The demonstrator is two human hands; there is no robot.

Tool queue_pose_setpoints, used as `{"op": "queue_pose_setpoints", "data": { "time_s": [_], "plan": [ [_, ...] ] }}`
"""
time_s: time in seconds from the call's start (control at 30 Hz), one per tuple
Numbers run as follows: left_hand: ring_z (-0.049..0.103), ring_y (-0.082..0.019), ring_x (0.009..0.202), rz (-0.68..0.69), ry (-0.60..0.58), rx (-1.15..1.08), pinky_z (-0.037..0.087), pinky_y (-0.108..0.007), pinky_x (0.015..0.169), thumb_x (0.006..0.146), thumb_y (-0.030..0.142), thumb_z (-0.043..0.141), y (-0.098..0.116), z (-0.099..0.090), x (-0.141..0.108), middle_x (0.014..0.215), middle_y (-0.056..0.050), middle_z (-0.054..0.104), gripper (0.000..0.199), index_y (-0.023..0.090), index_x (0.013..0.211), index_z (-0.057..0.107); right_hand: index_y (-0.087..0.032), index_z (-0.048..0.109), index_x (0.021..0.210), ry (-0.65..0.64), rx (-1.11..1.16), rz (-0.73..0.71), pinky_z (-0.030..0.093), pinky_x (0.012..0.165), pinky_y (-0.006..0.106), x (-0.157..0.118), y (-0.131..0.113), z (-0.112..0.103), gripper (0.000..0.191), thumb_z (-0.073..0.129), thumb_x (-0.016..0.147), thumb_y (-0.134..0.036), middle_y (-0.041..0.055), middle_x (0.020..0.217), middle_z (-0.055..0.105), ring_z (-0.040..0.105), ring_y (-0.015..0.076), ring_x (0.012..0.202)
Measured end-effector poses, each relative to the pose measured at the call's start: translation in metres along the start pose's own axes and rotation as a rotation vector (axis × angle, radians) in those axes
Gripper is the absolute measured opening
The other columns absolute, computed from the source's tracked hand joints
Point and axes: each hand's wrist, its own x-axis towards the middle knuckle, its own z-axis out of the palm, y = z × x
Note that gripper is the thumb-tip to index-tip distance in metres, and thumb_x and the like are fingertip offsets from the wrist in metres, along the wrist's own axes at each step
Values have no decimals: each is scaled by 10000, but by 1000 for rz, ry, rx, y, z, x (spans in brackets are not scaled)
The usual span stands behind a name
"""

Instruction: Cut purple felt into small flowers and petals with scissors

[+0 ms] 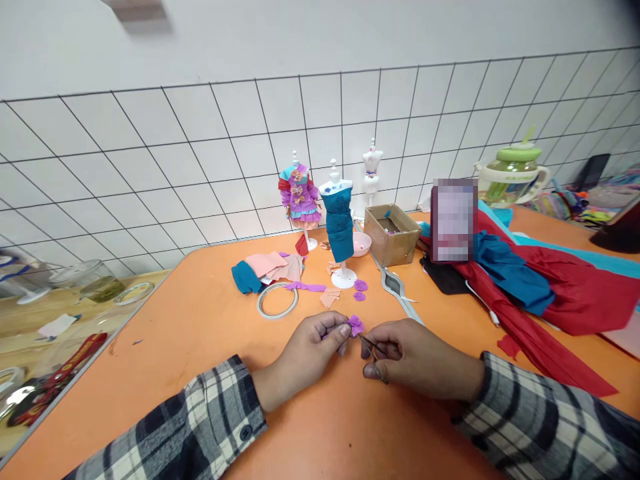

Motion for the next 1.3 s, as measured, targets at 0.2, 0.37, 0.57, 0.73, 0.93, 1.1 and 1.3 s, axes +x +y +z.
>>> {"op": "queue_pose_setpoints", "data": {
  "time_s": [0.2, 0.37, 0.57, 0.73, 0.93, 1.1, 1.3],
  "plan": [
    [400, -75, 478, -66, -53, -70, 297, -204, 489, 801, 504, 625, 4, -1, -2, 559, 30, 529, 374, 143, 704, 615, -181, 647, 838, 31, 9, -15, 325, 514, 220, 1, 1, 2, 186, 681, 728, -327, -40, 632, 545, 441, 102, 574],
    [375, -63, 435, -99, -32, -98, 270, -206, 463, 776, 524, 644, 2, -2, -3, 548, 37, 538, 390, 147, 686, 605, -170, 675, 815, -5, 42, 28, 277, 476, 214, 2, 1, 1, 171, 630, 765, -327, -57, 541, 449, 378, 89, 525],
    [377, -64, 440, -98, -76, -76, 278, -207, 478, 782, 531, 635, -1, -1, -3, 545, 36, 530, 399, 135, 729, 637, -177, 684, 818, -71, 18, 25, 257, 472, 218, 3, 10, -2, 178, 632, 765, -340, -59, 544, 425, 350, 85, 518],
    [414, -81, 476, -78, -44, -71, 311, -209, 502, 790, 495, 634, -2, 1, -1, 541, 35, 529, 357, 142, 735, 641, -186, 649, 925, -4, 7, 70, 298, 492, 211, 1, 9, -9, 245, 675, 723, -322, -62, 582, 497, 421, 92, 538],
    [536, -120, 642, 58, 330, -93, 424, -230, 601, 845, 434, 587, -1, -3, 1, 831, -30, 653, 278, 160, 859, 635, -187, 559, 719, 32, -108, 151, 374, 554, 230, -4, 6, -24, 290, 725, 669, -419, -14, 681, 584, 525, 130, 632],
    [579, -147, 713, 98, 352, -107, 454, -252, 680, 874, 412, 563, -1, -5, 1, 745, -22, 638, 258, 159, 848, 608, -208, 608, 757, 60, -373, 135, 359, 560, 243, -5, 14, -21, 261, 773, 609, -344, -11, 725, 582, 537, 152, 674],
    [511, -117, 606, 101, 357, -106, 417, -223, 587, 862, 416, 573, -5, -6, 2, 675, 4, 596, 264, 155, 868, 613, -234, 477, 1035, -195, -30, 213, 330, 434, 199, -12, 14, -20, 453, 731, 667, -305, -69, 676, 613, 520, 106, 495]
  ]
}}
